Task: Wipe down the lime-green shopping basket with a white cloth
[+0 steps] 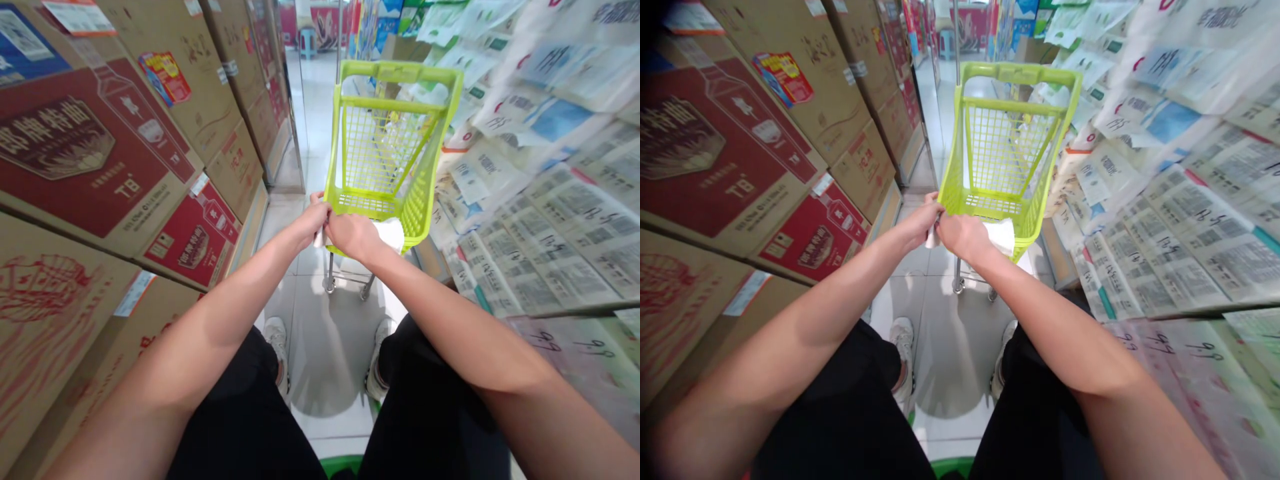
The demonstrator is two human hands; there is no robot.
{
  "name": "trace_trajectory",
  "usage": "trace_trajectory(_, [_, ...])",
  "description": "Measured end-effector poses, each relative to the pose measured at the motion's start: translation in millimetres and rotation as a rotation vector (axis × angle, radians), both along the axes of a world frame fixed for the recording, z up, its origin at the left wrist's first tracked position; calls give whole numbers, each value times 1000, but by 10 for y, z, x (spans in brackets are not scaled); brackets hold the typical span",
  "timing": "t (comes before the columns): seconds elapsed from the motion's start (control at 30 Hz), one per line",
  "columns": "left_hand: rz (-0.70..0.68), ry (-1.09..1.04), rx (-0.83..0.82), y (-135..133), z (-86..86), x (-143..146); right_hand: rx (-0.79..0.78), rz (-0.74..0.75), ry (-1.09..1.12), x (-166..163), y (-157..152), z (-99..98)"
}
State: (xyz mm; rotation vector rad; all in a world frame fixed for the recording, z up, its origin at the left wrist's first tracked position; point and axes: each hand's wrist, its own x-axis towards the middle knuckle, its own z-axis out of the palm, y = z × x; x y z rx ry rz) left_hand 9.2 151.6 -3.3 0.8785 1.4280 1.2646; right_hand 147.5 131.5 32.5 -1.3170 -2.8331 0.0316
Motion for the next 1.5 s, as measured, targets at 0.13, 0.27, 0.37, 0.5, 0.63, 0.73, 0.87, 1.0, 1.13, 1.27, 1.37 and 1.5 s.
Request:
trace_trajectory(0.13, [-30,75,44,-18,33,-55,23,12,-1,-37,-85,-13])
trace_trajectory(0.27, [-180,181,249,41,83,-320,55,45,-40,121,-192,19])
trace_trajectory(0.37, [-251,314,382,137,76,-542,50,63,-88,321,-242,75])
trace_trajectory(0.5, [-35,390,361,266,-43,-644,70,34,-178,479,-296,143])
trace_trajectory(0.63, [58,200,261,192,-154,-376,82,38,-207,399,-323,127])
trace_trajectory(0.73, [-62,103,305,13,-157,-101,59,66,-169,228,-303,72])
trace_trajectory(0.87, [-182,36,350,-108,-104,-25,38,29,-115,44,-284,30])
trace_trajectory(1.0, [-126,41,286,-11,-76,-360,69,72,-107,78,-320,64])
trace_trajectory(1.13, [21,137,251,122,-59,-753,117,78,-205,203,-357,105])
trace_trajectory(1.27, [167,168,239,139,-65,-838,150,94,-243,245,-366,110])
trace_trajectory(1.37, [151,110,270,47,-91,-649,123,73,-241,211,-359,111])
trace_trajectory(1.5, [-28,-26,329,-120,-122,-319,85,90,-197,83,-359,139])
